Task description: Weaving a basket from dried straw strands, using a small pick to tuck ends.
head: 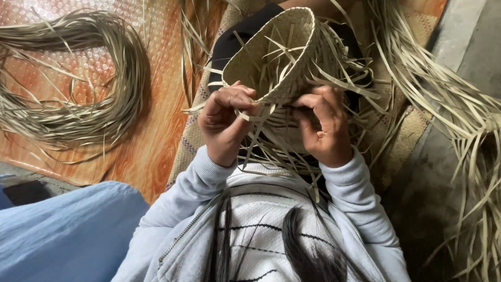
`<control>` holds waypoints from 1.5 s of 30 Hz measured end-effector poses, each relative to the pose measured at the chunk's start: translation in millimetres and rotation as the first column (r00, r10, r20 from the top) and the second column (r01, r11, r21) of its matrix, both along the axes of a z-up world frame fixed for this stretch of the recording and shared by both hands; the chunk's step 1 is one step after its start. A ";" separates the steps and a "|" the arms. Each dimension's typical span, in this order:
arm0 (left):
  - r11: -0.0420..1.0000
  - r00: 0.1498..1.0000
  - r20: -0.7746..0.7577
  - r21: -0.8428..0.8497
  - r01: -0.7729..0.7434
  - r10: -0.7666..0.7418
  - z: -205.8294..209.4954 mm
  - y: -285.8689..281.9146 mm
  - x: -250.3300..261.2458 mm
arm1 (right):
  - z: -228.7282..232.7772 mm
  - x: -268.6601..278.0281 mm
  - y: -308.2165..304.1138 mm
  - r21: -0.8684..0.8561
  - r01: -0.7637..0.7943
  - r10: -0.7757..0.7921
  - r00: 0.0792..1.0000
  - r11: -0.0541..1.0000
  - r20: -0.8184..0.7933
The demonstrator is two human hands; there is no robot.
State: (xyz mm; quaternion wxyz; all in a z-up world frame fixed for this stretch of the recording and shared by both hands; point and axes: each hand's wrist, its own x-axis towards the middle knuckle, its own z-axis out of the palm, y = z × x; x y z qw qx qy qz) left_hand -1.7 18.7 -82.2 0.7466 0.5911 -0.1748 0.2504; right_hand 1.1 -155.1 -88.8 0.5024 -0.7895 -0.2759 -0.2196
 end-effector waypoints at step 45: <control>0.991 0.972 -0.230 -0.119 -0.066 0.037 -0.8 -12.9 -29.1 | -3.3 -11.2 22.8 0.230 0.032 -0.048 0.997 0.973 0.063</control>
